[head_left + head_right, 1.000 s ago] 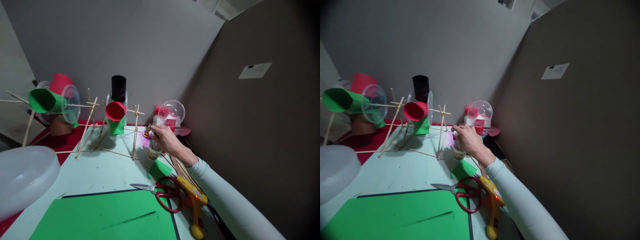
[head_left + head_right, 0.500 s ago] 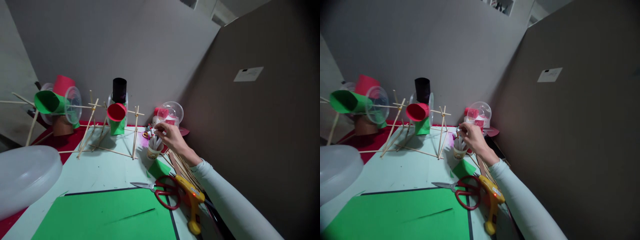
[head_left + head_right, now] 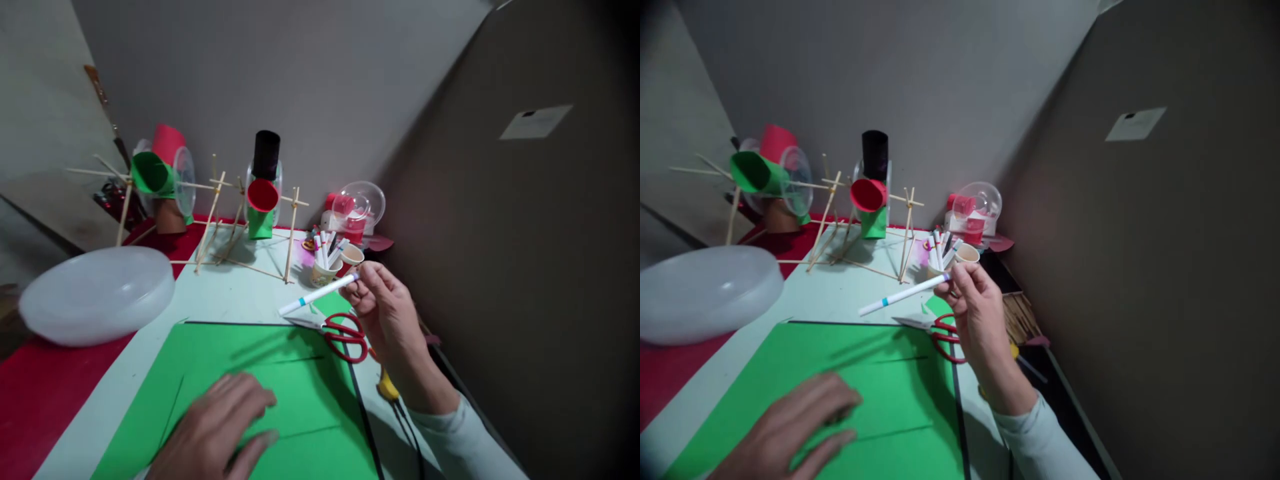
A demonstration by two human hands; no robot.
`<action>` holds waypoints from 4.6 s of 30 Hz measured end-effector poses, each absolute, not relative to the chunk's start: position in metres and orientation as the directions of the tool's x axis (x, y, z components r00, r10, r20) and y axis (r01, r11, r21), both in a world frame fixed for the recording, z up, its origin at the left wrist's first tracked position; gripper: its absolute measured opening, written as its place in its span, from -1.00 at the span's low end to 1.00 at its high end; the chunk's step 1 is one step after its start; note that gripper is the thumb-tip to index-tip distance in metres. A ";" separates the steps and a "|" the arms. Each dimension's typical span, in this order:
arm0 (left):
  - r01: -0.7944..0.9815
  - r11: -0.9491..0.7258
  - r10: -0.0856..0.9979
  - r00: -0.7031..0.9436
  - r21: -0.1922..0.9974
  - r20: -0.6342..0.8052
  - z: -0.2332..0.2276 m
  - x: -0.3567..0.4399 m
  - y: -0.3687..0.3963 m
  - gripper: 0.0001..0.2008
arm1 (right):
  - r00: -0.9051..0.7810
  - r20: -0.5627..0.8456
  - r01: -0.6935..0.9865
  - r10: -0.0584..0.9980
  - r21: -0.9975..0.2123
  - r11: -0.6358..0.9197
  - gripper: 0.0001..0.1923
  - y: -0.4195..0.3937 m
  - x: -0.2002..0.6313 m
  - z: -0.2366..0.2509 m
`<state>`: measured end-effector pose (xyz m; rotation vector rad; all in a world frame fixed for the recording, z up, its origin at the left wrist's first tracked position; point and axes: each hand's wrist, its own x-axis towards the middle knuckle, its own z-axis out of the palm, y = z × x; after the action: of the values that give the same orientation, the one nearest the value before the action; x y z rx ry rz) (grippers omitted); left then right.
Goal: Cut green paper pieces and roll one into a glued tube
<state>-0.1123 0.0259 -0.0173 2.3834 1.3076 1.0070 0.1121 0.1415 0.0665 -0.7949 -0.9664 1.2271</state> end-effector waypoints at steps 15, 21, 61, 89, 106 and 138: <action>0.208 0.123 0.973 0.167 0.970 -0.159 0.013 -0.116 0.050 -0.77 | -0.271 0.081 -0.353 0.959 -0.936 -0.021 -0.90 0.083 0.069 0.013; 0.294 0.255 0.885 0.314 0.921 -0.345 0.010 -0.109 0.042 -0.67 | -0.300 0.057 -0.278 0.952 -0.960 -0.030 -0.86 0.073 0.067 0.014; 0.039 0.442 0.805 0.424 0.896 -0.415 0.021 -0.097 0.025 -0.61 | -0.175 0.102 -0.393 0.979 -0.919 0.025 -0.79 0.080 0.079 0.026; -0.121 0.530 0.767 0.490 0.840 -0.413 0.017 -0.097 0.011 -0.62 | -0.300 0.068 -0.466 0.952 -0.881 -0.084 -0.84 0.089 0.091 0.015; -0.184 0.315 0.945 0.148 0.931 -0.290 0.016 -0.103 0.024 -0.80 | -0.254 0.067 -0.305 0.965 -0.952 -0.014 -0.90 0.081 0.087 0.010; -0.467 0.512 0.855 0.359 0.721 -0.374 0.013 -0.100 0.023 -0.84 | -0.684 0.319 0.633 0.655 -0.187 0.752 -0.68 0.089 0.114 0.023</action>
<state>-0.1001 0.0225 0.0129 0.5548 0.8140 0.9109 0.1142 0.0890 0.0229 -0.9888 -2.5836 0.0867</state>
